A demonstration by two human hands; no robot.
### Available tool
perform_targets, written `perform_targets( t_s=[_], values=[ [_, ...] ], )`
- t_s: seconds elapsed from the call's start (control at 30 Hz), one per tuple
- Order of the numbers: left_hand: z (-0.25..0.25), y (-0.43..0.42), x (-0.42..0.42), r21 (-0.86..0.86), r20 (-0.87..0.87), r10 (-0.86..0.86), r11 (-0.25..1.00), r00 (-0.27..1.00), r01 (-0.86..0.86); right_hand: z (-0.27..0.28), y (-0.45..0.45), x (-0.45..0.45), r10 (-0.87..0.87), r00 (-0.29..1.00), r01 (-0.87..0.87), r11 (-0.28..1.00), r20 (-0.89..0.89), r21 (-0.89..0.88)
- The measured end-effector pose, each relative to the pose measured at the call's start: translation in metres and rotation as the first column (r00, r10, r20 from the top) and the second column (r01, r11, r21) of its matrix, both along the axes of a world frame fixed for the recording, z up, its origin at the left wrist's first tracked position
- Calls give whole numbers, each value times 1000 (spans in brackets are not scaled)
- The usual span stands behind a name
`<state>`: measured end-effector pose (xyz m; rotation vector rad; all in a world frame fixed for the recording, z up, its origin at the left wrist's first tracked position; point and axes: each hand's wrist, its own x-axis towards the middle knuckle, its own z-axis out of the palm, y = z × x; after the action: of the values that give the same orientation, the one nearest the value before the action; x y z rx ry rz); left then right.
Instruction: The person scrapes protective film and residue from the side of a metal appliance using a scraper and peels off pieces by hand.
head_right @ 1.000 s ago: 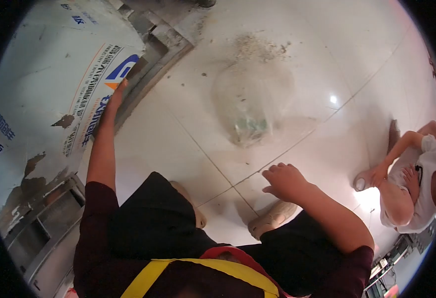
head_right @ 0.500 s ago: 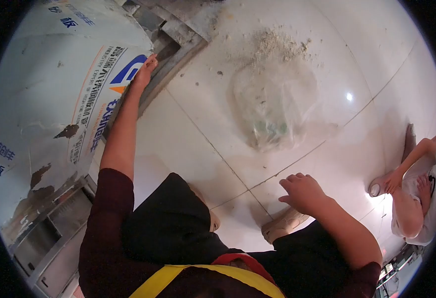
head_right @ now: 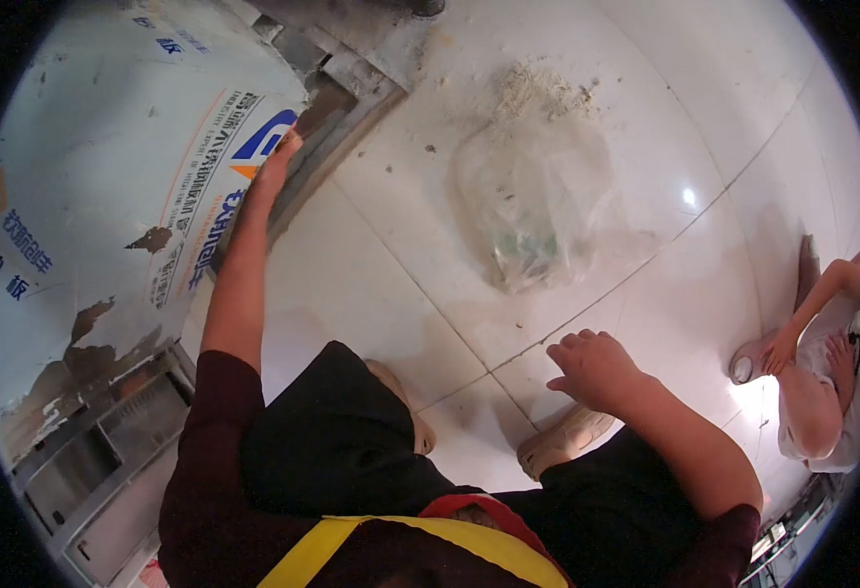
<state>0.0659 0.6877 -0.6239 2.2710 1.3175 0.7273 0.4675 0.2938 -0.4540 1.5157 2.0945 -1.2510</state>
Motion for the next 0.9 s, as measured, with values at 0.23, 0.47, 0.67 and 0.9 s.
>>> perform_targets(
  t_s=[0.23,0.47,0.67,0.9],
  values=[
    [14,1,17,-303,39,93,950,995,-77,-1,-6,3,22,1000,-22,999,21,-32],
    [5,12,15,-252,-28,44,966,999,-49,-2,-3,4,-35,999,35,999,-1,15],
    [7,9,20,-322,-7,49,946,999,-49,-4,-1,5,-16,1000,16,1000,-8,-24],
    [-2,36,45,-335,-407,-68,939,911,-80,-7,-2,3,5,1000,-4,999,13,-53]
  ],
)
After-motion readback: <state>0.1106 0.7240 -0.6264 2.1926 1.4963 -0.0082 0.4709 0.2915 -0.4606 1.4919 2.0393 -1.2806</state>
